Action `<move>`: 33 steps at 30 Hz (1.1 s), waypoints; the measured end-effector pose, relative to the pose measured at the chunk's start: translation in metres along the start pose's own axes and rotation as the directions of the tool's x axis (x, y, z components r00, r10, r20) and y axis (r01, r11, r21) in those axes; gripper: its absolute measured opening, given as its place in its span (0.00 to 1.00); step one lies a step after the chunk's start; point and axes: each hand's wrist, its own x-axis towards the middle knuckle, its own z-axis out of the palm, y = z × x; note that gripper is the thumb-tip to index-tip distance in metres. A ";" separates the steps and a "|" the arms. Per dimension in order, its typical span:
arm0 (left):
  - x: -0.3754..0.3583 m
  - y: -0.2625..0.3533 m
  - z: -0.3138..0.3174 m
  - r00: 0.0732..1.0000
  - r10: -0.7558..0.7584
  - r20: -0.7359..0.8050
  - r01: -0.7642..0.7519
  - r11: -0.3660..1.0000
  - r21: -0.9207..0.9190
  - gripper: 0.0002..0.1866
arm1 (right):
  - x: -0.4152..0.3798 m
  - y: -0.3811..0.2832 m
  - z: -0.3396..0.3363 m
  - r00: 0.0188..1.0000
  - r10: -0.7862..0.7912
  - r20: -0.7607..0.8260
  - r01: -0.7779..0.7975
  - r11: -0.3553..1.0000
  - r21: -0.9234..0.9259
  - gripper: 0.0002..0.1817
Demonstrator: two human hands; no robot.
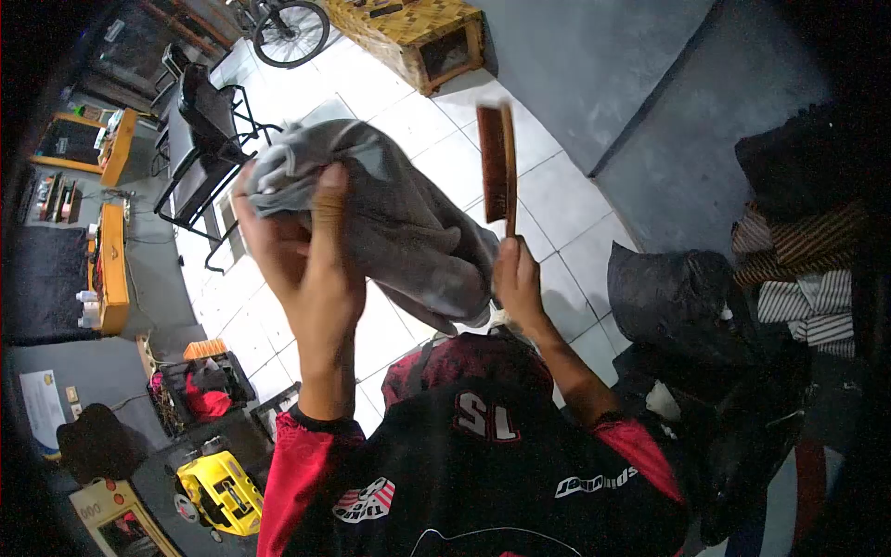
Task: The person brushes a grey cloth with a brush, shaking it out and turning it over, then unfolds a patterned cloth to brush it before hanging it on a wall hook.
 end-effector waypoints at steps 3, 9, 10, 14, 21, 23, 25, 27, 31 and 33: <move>-0.010 -0.004 0.011 0.997 -0.028 0.075 0.032 0.998 -0.053 0.20 | -0.013 -0.021 0.017 0.914 -0.403 0.034 0.404 0.914 -0.025 0.15; -0.003 0.007 0.005 0.997 0.060 -0.047 -0.065 0.990 -0.127 0.18 | -0.025 0.067 0.049 0.819 -0.278 0.502 0.343 0.939 -0.039 0.19; 0.001 0.007 0.001 0.994 0.065 -0.083 -0.076 0.988 -0.137 0.15 | -0.021 0.089 0.043 0.795 -0.021 0.606 0.127 0.983 -0.133 0.18; 0.008 0.017 -0.016 0.963 0.123 -0.239 -0.146 0.986 -0.081 0.15 | -0.041 0.252 0.005 0.725 0.183 0.664 0.419 0.648 -0.636 0.17; 0.006 0.005 -0.022 0.923 0.210 -0.324 -0.204 0.978 0.053 0.14 | -0.018 0.231 -0.018 0.862 0.244 0.445 0.266 0.530 -0.805 0.15; -0.002 0.002 -0.021 0.951 0.187 -0.245 -0.192 0.981 0.004 0.17 | 0.007 0.148 -0.002 0.979 0.143 0.145 -0.032 0.812 -0.583 0.16; -0.009 -0.005 -0.008 0.949 0.215 -0.231 -0.238 0.968 -0.076 0.18 | 0.014 0.033 0.007 0.981 0.149 0.124 -0.140 0.987 -0.078 0.15; -0.014 -0.018 -0.006 0.953 0.257 -0.157 -0.263 0.965 -0.017 0.20 | 0.009 -0.015 0.021 0.919 -0.379 0.108 0.386 0.921 -0.053 0.14; -0.018 -0.022 0.009 0.970 0.182 -0.160 -0.190 0.981 -0.038 0.20 | -0.010 -0.008 0.042 0.788 -0.383 0.481 0.269 0.918 0.291 0.14; -0.013 -0.020 0.009 0.967 0.168 -0.191 -0.194 0.973 -0.126 0.20 | -0.011 0.006 0.049 0.722 -0.273 0.635 0.142 0.958 0.250 0.17</move>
